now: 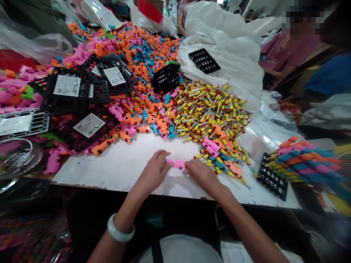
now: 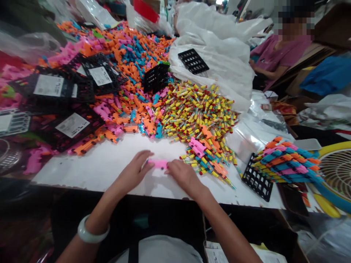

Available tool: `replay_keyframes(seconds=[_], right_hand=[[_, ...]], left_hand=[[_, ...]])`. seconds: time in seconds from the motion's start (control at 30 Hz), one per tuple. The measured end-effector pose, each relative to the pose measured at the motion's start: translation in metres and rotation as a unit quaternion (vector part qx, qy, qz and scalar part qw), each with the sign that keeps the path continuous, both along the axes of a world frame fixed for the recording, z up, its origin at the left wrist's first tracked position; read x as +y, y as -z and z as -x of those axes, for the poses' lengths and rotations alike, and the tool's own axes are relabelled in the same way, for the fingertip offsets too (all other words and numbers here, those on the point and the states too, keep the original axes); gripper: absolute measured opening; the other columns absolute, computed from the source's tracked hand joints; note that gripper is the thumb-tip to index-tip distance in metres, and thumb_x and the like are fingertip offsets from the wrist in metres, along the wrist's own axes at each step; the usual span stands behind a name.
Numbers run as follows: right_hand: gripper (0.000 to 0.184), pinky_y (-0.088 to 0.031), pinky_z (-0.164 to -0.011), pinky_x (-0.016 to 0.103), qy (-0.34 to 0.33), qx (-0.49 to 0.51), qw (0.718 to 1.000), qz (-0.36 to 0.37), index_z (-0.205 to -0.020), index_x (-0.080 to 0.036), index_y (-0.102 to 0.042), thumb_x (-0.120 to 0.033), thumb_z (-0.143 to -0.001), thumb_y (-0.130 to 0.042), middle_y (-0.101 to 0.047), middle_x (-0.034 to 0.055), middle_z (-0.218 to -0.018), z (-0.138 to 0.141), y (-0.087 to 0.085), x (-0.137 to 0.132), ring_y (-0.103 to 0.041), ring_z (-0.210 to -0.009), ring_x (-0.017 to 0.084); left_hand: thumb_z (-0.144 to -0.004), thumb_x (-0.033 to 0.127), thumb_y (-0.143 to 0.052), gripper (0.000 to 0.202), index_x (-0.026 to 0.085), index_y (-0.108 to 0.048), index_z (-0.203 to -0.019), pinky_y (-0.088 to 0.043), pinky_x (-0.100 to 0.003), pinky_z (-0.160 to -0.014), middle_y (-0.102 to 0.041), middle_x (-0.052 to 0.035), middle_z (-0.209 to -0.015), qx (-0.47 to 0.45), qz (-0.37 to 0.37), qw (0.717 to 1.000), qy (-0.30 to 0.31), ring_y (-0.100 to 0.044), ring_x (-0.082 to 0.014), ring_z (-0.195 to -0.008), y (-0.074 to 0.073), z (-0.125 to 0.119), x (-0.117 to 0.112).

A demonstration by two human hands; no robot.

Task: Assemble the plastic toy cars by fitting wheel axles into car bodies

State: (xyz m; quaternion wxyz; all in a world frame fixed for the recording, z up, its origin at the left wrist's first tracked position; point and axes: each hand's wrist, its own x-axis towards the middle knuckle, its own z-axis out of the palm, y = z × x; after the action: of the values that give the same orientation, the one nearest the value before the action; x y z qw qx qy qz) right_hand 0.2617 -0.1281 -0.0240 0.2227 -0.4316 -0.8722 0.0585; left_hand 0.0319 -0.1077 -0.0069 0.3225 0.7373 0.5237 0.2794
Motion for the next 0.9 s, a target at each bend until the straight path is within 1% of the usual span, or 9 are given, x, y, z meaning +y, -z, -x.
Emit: replay_keyframes(seconds=[0.13,0.2,0.27,0.37,0.47,0.6,0.7,0.83,0.9], right_hand=[[0.034,-0.047,-0.097,0.045,0.248,0.008,0.968,-0.026,-0.122,-0.016,-0.056,-0.02,-0.094,-0.036,-0.061,0.0175,-0.117,-0.064,-0.014,0.022,-0.055,-0.114,0.028],[0.044,-0.041,-0.105,0.051,0.314,-0.006,0.948,-0.042,-0.132,-0.009,-0.049,-0.014,-0.091,-0.032,-0.051,0.0224,-0.132,-0.083,-0.018,0.028,-0.045,-0.128,0.031],[0.049,-0.037,-0.11,0.052,0.329,0.002,0.942,-0.063,-0.135,-0.007,-0.046,-0.011,-0.09,-0.029,-0.045,0.0219,-0.139,-0.085,-0.019,0.031,-0.039,-0.134,0.03],[0.049,-0.039,-0.108,0.048,0.269,0.031,0.96,-0.073,-0.133,-0.017,-0.051,-0.009,-0.09,-0.029,-0.049,0.0147,-0.135,-0.057,-0.014,0.036,-0.044,-0.129,0.025],[0.052,-0.039,-0.107,0.046,0.169,0.013,0.985,-0.028,-0.135,-0.02,-0.052,-0.004,-0.088,-0.033,-0.051,0.0147,-0.133,-0.016,-0.007,0.054,-0.044,-0.127,0.025],[0.055,-0.032,-0.11,0.053,0.163,-0.026,0.986,0.023,-0.138,-0.024,-0.05,-0.002,-0.089,-0.037,-0.043,0.0175,-0.142,0.022,0.006,0.085,-0.036,-0.134,0.03],[0.05,-0.028,-0.111,0.056,0.146,-0.036,0.988,0.041,-0.133,-0.026,-0.053,-0.004,-0.091,-0.039,-0.046,0.0147,-0.142,0.033,0.018,0.089,-0.035,-0.136,0.029],[0.044,-0.032,-0.112,0.049,0.002,0.034,0.997,0.066,-0.125,-0.022,-0.058,-0.004,-0.091,-0.037,-0.05,0.0121,-0.139,0.031,0.027,0.07,-0.04,-0.133,0.022],[0.05,-0.037,-0.11,0.045,-0.024,0.098,0.992,0.075,-0.127,-0.022,-0.056,0.0,-0.088,-0.033,-0.049,0.0111,-0.14,0.024,0.027,0.06,-0.042,-0.132,0.019]], left_hand=[[-0.092,0.03,-0.047,0.054,0.021,-0.035,-0.143,-0.029,-0.058,-0.11,-0.024,-0.0183,-0.156,0.114,-0.097,0.986,-0.074,-0.022,-0.0351,-0.144,-0.003,-0.016,0.064],[-0.09,0.031,-0.052,0.057,0.025,-0.035,-0.145,-0.021,-0.065,-0.11,-0.014,-0.0163,-0.159,0.19,-0.085,0.975,-0.082,-0.008,-0.0395,-0.146,-0.004,-0.024,0.089],[-0.088,0.036,-0.056,0.055,0.028,-0.042,-0.141,-0.016,-0.069,-0.11,-0.011,-0.0145,-0.16,0.242,-0.065,0.966,-0.066,-0.002,-0.0403,-0.146,-0.001,-0.03,0.103],[-0.086,0.036,-0.059,0.052,0.029,-0.047,-0.137,-0.018,-0.071,-0.108,-0.019,-0.0142,-0.158,0.278,-0.074,0.956,-0.054,-0.012,-0.0388,-0.146,0.009,-0.032,0.102],[-0.086,0.03,-0.059,0.053,0.028,-0.046,-0.137,-0.024,-0.069,-0.107,-0.029,-0.0162,-0.155,0.291,-0.103,0.949,-0.062,-0.027,-0.039,-0.141,0.017,-0.027,0.085],[-0.086,0.024,-0.057,0.049,0.025,-0.05,-0.134,-0.024,-0.064,-0.109,-0.037,-0.0126,-0.152,0.292,-0.114,0.949,-0.042,-0.03,-0.0376,-0.14,0.019,-0.009,0.058],[-0.086,0.021,-0.055,0.045,0.025,-0.053,-0.131,-0.022,-0.062,-0.111,-0.038,-0.0102,-0.151,0.28,-0.112,0.953,-0.019,-0.028,-0.0356,-0.142,0.02,0.008,0.038],[-0.089,0.025,-0.053,0.035,0.024,-0.059,-0.123,-0.023,-0.06,-0.111,-0.041,-0.0115,-0.149,0.261,-0.135,0.955,-0.033,-0.026,-0.0358,-0.142,0.027,0.028,0.009],[-0.087,0.029,-0.056,0.031,0.024,-0.062,-0.118,-0.024,-0.061,-0.11,-0.042,-0.0133,-0.148,0.249,-0.154,0.955,-0.05,-0.027,-0.0365,-0.142,0.031,0.035,-0.002]])
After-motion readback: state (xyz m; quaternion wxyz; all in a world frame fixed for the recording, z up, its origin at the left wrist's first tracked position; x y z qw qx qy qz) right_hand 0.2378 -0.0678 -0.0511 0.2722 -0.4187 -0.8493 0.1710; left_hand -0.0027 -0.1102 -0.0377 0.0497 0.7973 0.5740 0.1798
